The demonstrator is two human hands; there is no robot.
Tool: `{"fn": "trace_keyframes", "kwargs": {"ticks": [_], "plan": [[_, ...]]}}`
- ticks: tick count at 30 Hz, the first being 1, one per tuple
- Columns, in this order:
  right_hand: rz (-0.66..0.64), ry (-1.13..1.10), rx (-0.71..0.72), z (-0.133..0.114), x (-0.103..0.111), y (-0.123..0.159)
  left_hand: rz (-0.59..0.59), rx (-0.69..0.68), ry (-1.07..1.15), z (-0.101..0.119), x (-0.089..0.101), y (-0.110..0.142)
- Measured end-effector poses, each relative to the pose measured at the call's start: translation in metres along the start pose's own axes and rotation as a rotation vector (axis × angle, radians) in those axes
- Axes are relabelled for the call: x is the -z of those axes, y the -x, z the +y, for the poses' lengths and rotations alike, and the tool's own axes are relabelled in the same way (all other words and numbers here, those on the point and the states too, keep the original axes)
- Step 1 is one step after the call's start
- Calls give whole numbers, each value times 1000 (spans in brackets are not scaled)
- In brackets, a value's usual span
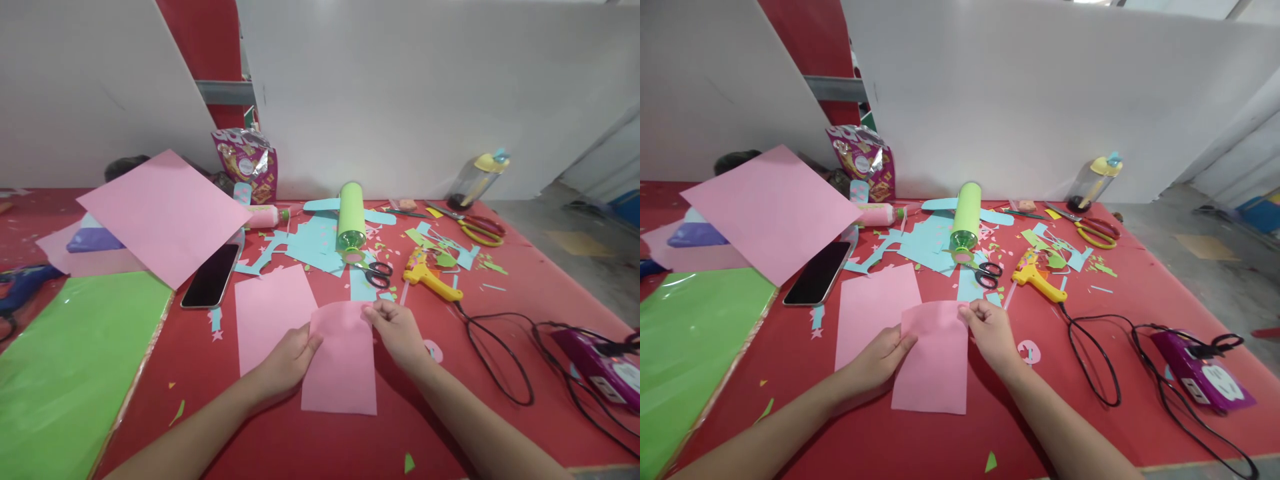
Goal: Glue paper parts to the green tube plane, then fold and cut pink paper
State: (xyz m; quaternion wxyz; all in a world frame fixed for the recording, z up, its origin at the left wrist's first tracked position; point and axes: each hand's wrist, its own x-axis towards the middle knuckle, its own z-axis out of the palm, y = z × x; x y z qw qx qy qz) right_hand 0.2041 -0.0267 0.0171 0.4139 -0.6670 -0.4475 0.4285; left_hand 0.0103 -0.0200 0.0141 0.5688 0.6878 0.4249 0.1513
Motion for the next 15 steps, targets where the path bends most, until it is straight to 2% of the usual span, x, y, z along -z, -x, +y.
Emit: {"fn": "trace_keyframes", "kwargs": {"ticks": [3,10,15], "plan": [[11,-66,-30,1,0,0,-6,-1,-69,0,0,-1],[115,27,32,2,4,-1,1,-33,-86,0,-1,0],[-23,-51,46,6,0,-1,78,-36,7,1,-2,0]]}}
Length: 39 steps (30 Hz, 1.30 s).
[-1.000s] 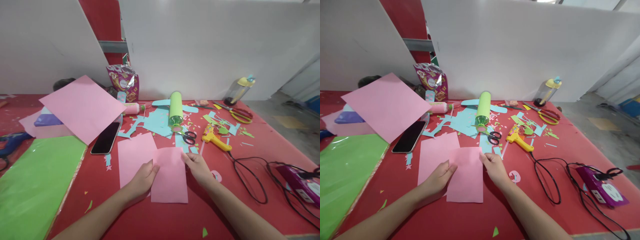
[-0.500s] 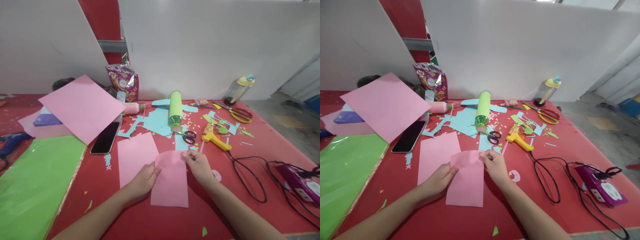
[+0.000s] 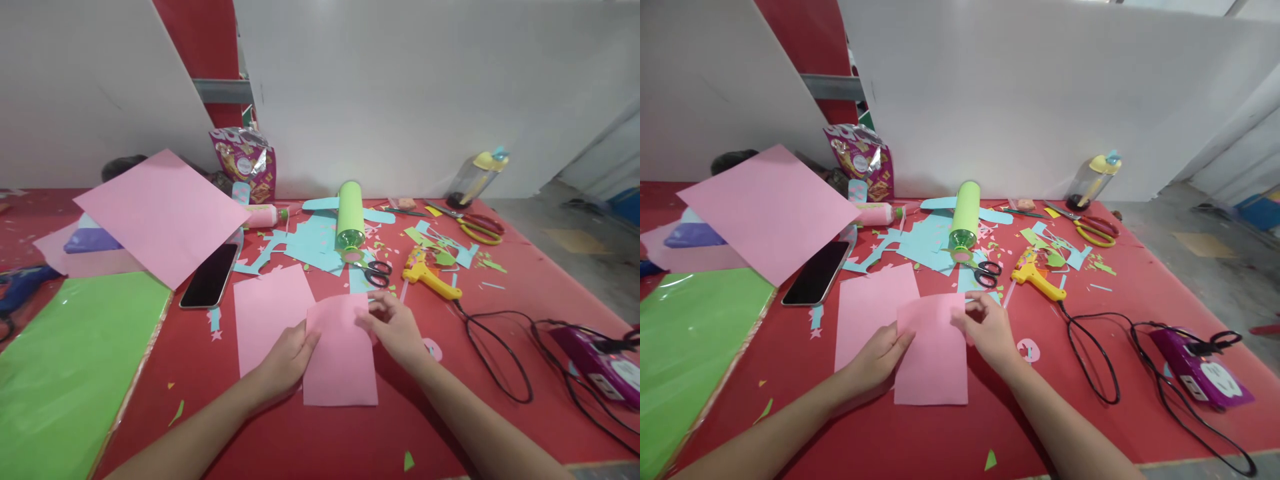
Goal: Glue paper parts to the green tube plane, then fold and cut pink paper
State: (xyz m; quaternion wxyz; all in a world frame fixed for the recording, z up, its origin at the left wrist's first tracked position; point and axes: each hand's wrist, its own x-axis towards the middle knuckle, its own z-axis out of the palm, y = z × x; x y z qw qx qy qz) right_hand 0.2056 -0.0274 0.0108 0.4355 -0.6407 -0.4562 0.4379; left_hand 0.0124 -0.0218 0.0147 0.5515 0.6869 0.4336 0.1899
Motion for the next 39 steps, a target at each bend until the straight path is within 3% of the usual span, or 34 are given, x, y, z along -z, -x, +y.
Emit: {"fn": "trace_keyframes", "kwargs": {"ticks": [4,6,9,11,13,16,20,27,39], "plan": [[8,207,38,1,-2,-1,75,11,27,0,-3,-1],[9,331,80,1,-3,-1,221,10,44,-3,-5,-2],[-44,485,191,3,-5,-1,496,-96,43,-8,-6,-5],[-65,573,266,7,-8,-1,557,-191,-61,-11,-7,-5],[-51,689,339,11,-13,-1,438,-320,-225,-13,-8,-4],[44,909,454,15,-19,0,117,-509,-495,-13,-12,-1],[120,1075,570,17,-21,2,-98,-488,-834,-11,-18,1],[31,1184,714,24,-12,13,-151,-411,-988,-12,-20,0],[-84,1299,625,22,-16,15,-183,-356,-980,-15,-21,1]]}}
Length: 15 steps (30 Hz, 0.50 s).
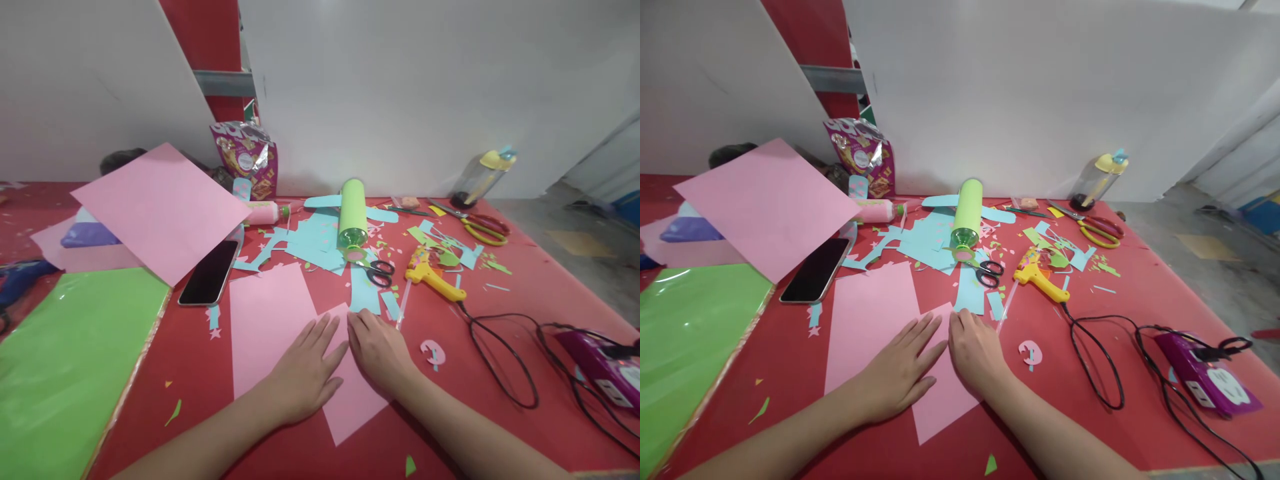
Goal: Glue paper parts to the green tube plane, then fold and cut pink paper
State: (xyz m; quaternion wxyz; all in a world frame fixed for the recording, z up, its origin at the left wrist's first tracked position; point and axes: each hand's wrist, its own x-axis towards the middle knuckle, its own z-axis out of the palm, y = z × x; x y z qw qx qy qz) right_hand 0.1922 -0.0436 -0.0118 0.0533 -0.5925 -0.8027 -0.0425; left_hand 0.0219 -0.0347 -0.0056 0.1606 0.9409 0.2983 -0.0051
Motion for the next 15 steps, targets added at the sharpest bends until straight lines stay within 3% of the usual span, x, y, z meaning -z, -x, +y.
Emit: {"fn": "trace_keyframes", "kwargs": {"ticks": [11,15], "plan": [[-72,47,-42,-2,6,-7,13,-1,-22,0,-2,1],[31,-19,-32,2,7,-9,45,-9,-18,-2,-3,2]]}}
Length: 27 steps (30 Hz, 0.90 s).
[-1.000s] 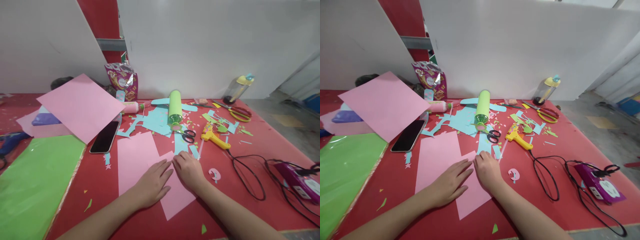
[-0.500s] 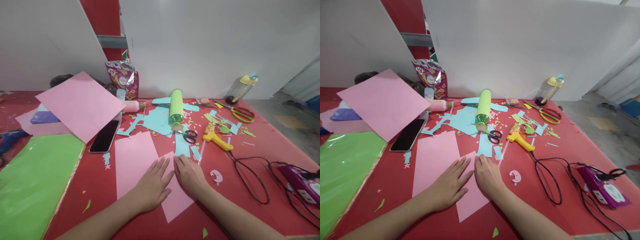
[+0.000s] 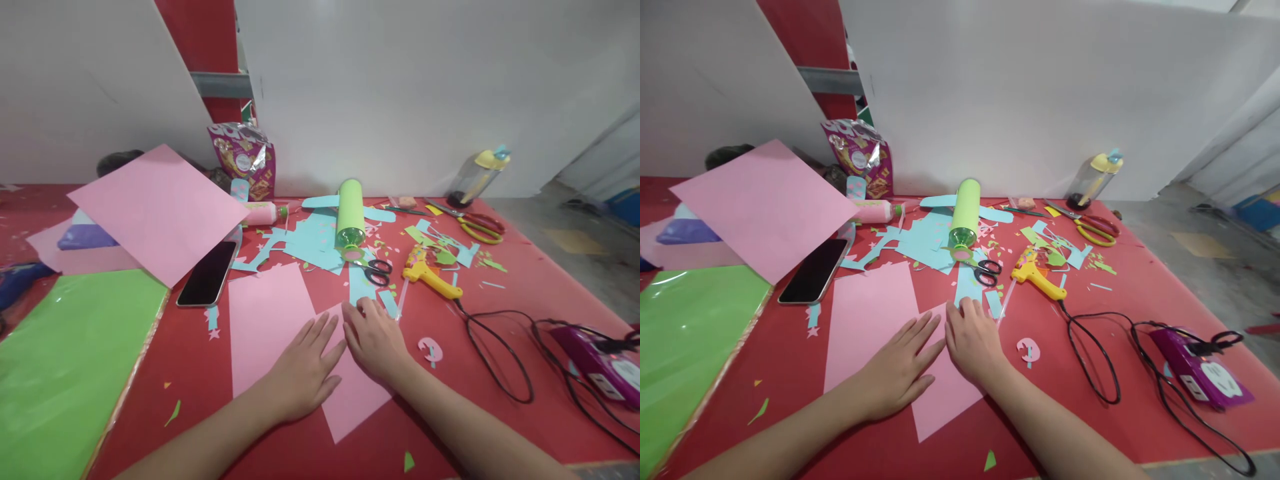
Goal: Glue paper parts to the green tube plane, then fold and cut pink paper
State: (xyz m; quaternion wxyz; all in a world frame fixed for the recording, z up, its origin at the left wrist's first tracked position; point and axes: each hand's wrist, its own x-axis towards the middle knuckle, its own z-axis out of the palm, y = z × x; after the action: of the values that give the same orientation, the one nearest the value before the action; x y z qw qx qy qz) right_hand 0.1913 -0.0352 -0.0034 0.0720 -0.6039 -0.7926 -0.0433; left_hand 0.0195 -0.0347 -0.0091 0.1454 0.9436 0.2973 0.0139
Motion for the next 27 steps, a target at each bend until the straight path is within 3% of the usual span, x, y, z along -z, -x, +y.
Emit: {"fn": "trace_keyframes", "kwargs": {"ticks": [3,6,12,15,19,27], "plan": [[95,-92,77,4,-1,-1,18,-17,-14,-3,0,0],[85,-147,77,7,-2,-2,18,-7,-49,-7,4,-1],[141,-57,13,12,-1,-5,78,117,-118,-16,7,-3],[170,-84,76,10,0,-5,113,155,-133,-17,4,-3],[109,-167,205,2,-2,-4,103,146,-117,-15,2,-2],[-41,-127,175,-2,-3,-6,-28,132,-62,-11,9,-1]]}}
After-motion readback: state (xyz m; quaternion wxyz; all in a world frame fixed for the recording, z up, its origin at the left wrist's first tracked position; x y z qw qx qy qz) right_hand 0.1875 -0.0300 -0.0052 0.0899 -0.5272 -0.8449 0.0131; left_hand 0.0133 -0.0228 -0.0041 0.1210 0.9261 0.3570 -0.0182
